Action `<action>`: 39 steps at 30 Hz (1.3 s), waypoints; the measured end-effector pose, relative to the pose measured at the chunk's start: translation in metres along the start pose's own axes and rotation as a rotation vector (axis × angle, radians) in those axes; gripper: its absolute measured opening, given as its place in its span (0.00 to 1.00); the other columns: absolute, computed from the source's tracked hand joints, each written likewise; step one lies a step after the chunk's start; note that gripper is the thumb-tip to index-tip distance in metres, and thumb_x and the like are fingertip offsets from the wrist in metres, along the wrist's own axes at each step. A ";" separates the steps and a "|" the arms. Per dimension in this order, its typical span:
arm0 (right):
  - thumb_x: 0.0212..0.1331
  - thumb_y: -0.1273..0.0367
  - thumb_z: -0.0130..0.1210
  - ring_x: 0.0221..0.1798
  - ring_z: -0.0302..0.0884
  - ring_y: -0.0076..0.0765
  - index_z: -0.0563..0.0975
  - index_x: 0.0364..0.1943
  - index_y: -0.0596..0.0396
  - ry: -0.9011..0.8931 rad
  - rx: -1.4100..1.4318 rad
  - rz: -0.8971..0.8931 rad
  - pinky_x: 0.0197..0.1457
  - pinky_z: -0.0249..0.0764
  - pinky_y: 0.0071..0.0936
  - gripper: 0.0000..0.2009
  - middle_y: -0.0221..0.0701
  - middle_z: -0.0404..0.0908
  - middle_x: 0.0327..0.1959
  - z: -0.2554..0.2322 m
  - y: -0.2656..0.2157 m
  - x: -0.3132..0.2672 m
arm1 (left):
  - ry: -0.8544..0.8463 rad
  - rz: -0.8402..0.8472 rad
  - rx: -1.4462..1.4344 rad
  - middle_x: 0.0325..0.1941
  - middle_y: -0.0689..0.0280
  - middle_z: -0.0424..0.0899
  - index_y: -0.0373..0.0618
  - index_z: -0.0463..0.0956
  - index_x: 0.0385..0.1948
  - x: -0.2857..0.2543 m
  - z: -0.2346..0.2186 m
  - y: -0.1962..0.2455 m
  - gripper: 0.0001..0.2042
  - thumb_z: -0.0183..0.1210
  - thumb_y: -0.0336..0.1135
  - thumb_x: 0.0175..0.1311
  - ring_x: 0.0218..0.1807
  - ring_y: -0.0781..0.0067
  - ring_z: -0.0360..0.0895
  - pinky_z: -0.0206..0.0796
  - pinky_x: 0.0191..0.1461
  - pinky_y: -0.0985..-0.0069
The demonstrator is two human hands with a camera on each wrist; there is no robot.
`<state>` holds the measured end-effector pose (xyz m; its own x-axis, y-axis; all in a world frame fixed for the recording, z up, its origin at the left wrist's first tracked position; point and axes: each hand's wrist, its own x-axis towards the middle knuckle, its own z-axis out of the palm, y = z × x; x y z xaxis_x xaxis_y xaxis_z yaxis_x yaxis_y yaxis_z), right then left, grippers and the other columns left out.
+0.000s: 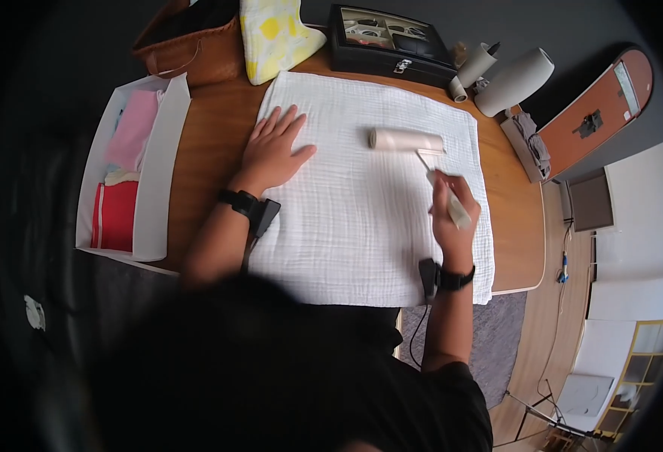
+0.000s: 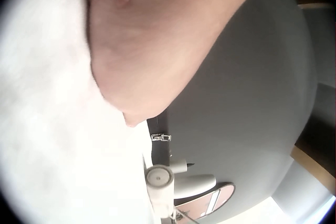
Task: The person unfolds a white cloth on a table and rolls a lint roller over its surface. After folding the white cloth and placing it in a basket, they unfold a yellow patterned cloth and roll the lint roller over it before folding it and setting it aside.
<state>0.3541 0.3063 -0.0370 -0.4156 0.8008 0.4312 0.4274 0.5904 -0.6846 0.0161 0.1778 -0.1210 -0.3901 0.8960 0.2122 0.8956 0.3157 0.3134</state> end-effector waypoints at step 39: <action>0.68 0.69 0.67 0.19 0.83 0.38 0.86 0.35 0.58 -0.145 -0.221 -0.223 0.26 0.75 0.31 0.07 0.39 0.82 0.20 -0.007 -0.063 -0.024 | 0.124 0.049 0.011 0.87 0.61 0.62 0.52 0.69 0.77 -0.002 0.013 -0.005 0.31 0.56 0.54 0.78 0.89 0.53 0.52 0.43 0.89 0.55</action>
<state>0.3430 0.2500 0.0002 -0.6213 0.6364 0.4572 0.4704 0.7695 -0.4320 0.0153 0.1785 -0.1351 -0.3690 0.8651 0.3398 0.9161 0.2768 0.2900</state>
